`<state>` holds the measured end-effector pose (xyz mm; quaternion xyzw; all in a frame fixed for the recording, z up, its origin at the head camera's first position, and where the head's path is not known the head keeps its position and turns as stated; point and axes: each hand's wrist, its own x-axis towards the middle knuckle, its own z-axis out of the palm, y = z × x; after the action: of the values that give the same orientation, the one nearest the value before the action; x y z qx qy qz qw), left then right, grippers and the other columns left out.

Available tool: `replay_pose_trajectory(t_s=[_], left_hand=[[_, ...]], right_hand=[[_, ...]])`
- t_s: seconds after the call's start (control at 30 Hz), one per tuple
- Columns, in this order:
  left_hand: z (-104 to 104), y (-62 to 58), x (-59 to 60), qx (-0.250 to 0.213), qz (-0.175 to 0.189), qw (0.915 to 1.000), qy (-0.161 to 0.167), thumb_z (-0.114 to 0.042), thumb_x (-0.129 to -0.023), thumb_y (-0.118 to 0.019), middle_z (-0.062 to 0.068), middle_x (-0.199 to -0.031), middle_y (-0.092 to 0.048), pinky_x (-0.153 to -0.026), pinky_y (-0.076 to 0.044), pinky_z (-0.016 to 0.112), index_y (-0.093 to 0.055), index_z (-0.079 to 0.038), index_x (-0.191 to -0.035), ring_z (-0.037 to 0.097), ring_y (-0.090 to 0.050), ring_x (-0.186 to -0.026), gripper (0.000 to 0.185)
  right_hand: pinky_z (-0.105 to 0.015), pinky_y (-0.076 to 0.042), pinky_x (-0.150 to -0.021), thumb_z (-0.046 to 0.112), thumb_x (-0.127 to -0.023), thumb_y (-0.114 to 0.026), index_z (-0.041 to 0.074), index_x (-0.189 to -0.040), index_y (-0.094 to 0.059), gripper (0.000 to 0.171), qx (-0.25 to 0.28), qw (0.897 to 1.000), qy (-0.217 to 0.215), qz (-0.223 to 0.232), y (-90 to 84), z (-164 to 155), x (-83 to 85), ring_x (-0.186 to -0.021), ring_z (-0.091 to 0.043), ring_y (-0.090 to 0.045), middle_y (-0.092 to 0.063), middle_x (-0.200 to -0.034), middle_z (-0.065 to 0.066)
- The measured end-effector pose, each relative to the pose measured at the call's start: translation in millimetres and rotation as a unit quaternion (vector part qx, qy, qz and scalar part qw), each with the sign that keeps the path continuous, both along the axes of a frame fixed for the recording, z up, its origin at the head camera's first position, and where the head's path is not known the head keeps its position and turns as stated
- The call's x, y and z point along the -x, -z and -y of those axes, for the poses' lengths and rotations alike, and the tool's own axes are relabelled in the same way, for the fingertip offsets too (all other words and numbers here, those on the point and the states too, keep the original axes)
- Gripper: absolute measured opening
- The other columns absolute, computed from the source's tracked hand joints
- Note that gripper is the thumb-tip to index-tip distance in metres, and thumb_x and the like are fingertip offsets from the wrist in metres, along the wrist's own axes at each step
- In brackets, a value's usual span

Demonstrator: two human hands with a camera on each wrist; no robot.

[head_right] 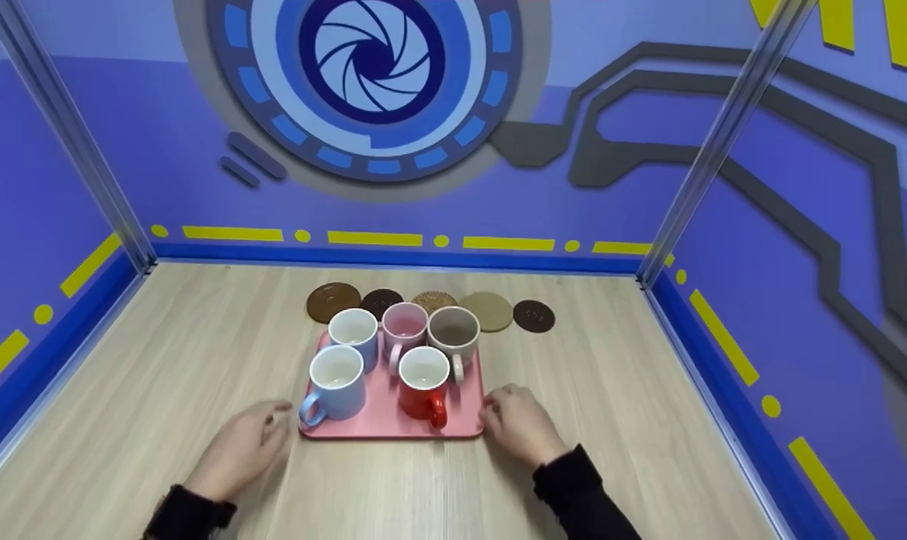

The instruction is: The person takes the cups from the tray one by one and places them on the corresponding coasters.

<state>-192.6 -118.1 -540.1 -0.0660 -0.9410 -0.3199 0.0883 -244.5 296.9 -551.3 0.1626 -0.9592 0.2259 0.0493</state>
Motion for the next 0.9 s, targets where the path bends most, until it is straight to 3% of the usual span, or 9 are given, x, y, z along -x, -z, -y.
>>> replay_pose_trajectory(t_s=[0.07,0.17,0.23,0.3,0.43,0.5,0.67,0.83,0.9], left_hand=[[1,-8.5,14.0,-0.022,-0.042,0.9988,-0.009,-0.018,-0.095,-0.062,0.014,-0.117,-0.070,-0.095,-0.054,0.049,-0.068,-0.004,-0.116,0.032,-0.066,-0.109,0.025],[-1,-15.4,42.7,-0.082,-0.040,0.9958,0.006,-0.023,-0.099,-0.059,0.013,-0.111,-0.070,-0.088,-0.055,0.043,-0.067,-0.005,-0.119,0.025,-0.067,-0.099,0.028],[-3,-15.3,62.1,-0.141,0.005,0.9899,0.017,-0.029,-0.102,-0.055,0.011,-0.105,-0.070,-0.081,-0.054,0.037,-0.065,-0.007,-0.124,0.021,-0.066,-0.090,0.034],[-4,-12.4,78.5,-0.198,0.063,0.9781,0.017,-0.037,-0.103,-0.050,0.011,-0.095,-0.068,-0.076,-0.052,0.032,-0.064,-0.008,-0.127,0.021,-0.064,-0.085,0.040],[-6,-6.5,99.1,-0.275,0.137,0.9515,0.020,-0.046,-0.103,-0.046,0.010,-0.075,-0.061,-0.062,-0.051,0.030,-0.067,-0.006,-0.111,0.026,-0.062,-0.071,0.046],[-7,-5.1,105.6,-0.277,0.146,0.9492,0.027,-0.047,-0.103,-0.045,0.007,-0.077,-0.062,-0.065,-0.052,0.030,-0.068,-0.005,-0.103,0.024,-0.062,-0.073,0.047],[-9,-7.5,112.7,-0.242,0.146,0.9588,0.031,-0.046,-0.104,-0.043,0.004,-0.091,-0.068,-0.076,-0.048,0.026,-0.071,-0.008,-0.107,0.016,-0.059,-0.087,0.048],[-5,-9.6,114.5,-0.204,0.169,0.9628,0.052,-0.029,-0.105,-0.049,0.000,-0.071,-0.054,-0.060,-0.045,0.023,-0.065,-0.006,-0.084,0.014,-0.053,-0.069,0.034],[-3,-9.7,115.4,-0.189,0.161,0.9671,0.058,-0.023,-0.103,-0.053,-0.002,-0.068,-0.049,-0.056,-0.043,0.021,-0.062,-0.006,-0.079,0.013,-0.051,-0.065,0.030]], right_hand=[[-0.042,-0.054,-0.088,0.023,-0.088,-0.074,0.015,-0.099,-0.073,0.014,-0.035,0.998,-0.031,-0.033,3.3,3,-11.2,-0.098,-0.018,-0.061,-0.066,-0.100,-0.001],[-0.040,-0.054,-0.083,0.026,-0.085,-0.078,0.018,-0.095,-0.073,0.014,-0.067,0.994,-0.057,-0.071,5.2,6,-19.7,-0.095,-0.016,-0.060,-0.064,-0.100,0.001],[-0.040,-0.054,-0.083,0.027,-0.085,-0.078,0.017,-0.095,-0.073,0.015,-0.071,0.992,-0.065,-0.076,5.0,8,-21.7,-0.096,-0.017,-0.060,-0.063,-0.102,-0.001],[-0.041,-0.054,-0.085,0.027,-0.085,-0.077,0.016,-0.096,-0.073,0.016,-0.071,0.993,-0.070,-0.070,4.9,10,-22.2,-0.098,-0.019,-0.060,-0.063,-0.104,-0.003],[-0.043,-0.054,-0.088,0.027,-0.087,-0.076,0.014,-0.098,-0.073,0.017,-0.071,0.994,-0.068,-0.045,4.2,11,-24.1,-0.101,-0.022,-0.061,-0.063,-0.107,-0.006],[-0.044,-0.054,-0.087,0.028,-0.087,-0.075,0.014,-0.097,-0.073,0.017,-0.076,0.994,-0.060,-0.041,4.0,12,-25.0,-0.100,-0.022,-0.061,-0.063,-0.107,-0.006],[-0.044,-0.054,-0.085,0.028,-0.087,-0.075,0.015,-0.094,-0.072,0.015,-0.083,0.994,-0.047,-0.046,3.5,12,-26.8,-0.098,-0.022,-0.062,-0.064,-0.104,-0.005],[-0.044,-0.055,-0.082,0.028,-0.086,-0.076,0.016,-0.094,-0.072,0.015,-0.087,0.994,-0.044,-0.046,3.7,11,-31.3,-0.096,-0.022,-0.063,-0.065,-0.104,-0.004],[-0.044,-0.055,-0.080,0.028,-0.086,-0.076,0.015,-0.094,-0.072,0.016,-0.091,0.994,-0.042,-0.049,3.3,11,-33.2,-0.094,-0.021,-0.063,-0.065,-0.102,-0.004]])
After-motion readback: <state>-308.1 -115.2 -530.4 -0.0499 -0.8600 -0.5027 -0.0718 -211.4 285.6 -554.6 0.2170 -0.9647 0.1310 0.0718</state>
